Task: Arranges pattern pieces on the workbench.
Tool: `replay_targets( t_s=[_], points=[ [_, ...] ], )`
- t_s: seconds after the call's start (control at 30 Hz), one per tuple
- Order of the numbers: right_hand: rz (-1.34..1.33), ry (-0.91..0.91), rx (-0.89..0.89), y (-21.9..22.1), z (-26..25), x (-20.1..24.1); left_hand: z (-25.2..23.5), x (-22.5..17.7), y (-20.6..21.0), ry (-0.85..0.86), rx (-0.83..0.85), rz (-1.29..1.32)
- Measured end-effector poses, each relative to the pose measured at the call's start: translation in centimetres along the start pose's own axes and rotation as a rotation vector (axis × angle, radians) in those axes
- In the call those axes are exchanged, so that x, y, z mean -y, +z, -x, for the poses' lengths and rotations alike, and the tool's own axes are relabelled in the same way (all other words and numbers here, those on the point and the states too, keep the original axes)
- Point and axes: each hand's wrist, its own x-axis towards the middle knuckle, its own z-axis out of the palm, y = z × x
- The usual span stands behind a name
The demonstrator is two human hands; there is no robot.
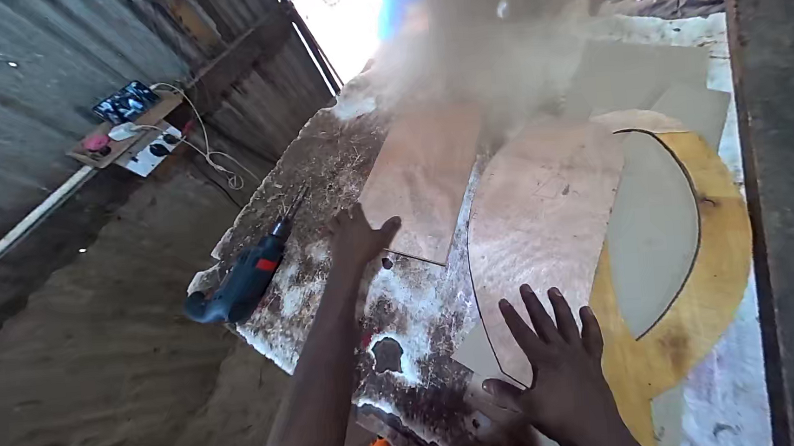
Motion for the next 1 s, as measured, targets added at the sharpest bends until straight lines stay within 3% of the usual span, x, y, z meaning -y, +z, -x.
replay_targets(
  t_s=[0.1, 0.23, 0.3, 0.37, 0.47, 0.53, 0.7, 0.77, 0.87, 1.0],
  points=[
    [-0.011, 0.065, -0.033, -0.1, 0.0, -0.3, -3.5, 4.7, 0.8, -0.119, 0.074, 0.047],
    [-0.057, 0.125, -0.135, -0.3, -0.2, -1.7, -4.3, 5.1, 0.7, -0.102, 0.133, 0.185],
    [-0.053, 0.163, -0.189, -0.6, -0.5, -3.1, -3.8, 4.6, 0.6, -0.115, 0.156, 0.223],
    [0.011, 0.218, -0.129, -2.1, -0.9, -4.4, -2.5, 4.3, 0.9, -0.127, 0.160, 0.231],
    [0.047, 0.245, -0.138, -4.0, -1.6, -5.1, 2.3, 4.4, 1.1, -0.145, 0.132, 0.206],
    [-0.067, 0.155, -0.196, -4.6, -2.2, -3.8, 6.8, 4.5, 1.5, -0.167, 0.102, 0.215],
    [-0.295, 0.049, 0.159, -1.5, -2.3, 3.4, 17.5, 6.1, 3.9, -0.218, -0.028, 0.223],
    [-0.296, 0.016, 0.158, 0.2, -1.3, 6.0, 20.1, 6.3, 4.5, -0.222, -0.083, 0.188],
    [-0.351, 0.031, 0.184, -0.1, -0.6, 7.5, 20.7, 7.0, 4.1, -0.239, -0.043, 0.187],
    [-0.643, 0.124, 0.291, -2.9, -0.5, 7.8, 18.6, 9.1, 3.1, -0.299, 0.086, 0.386]
  ],
)
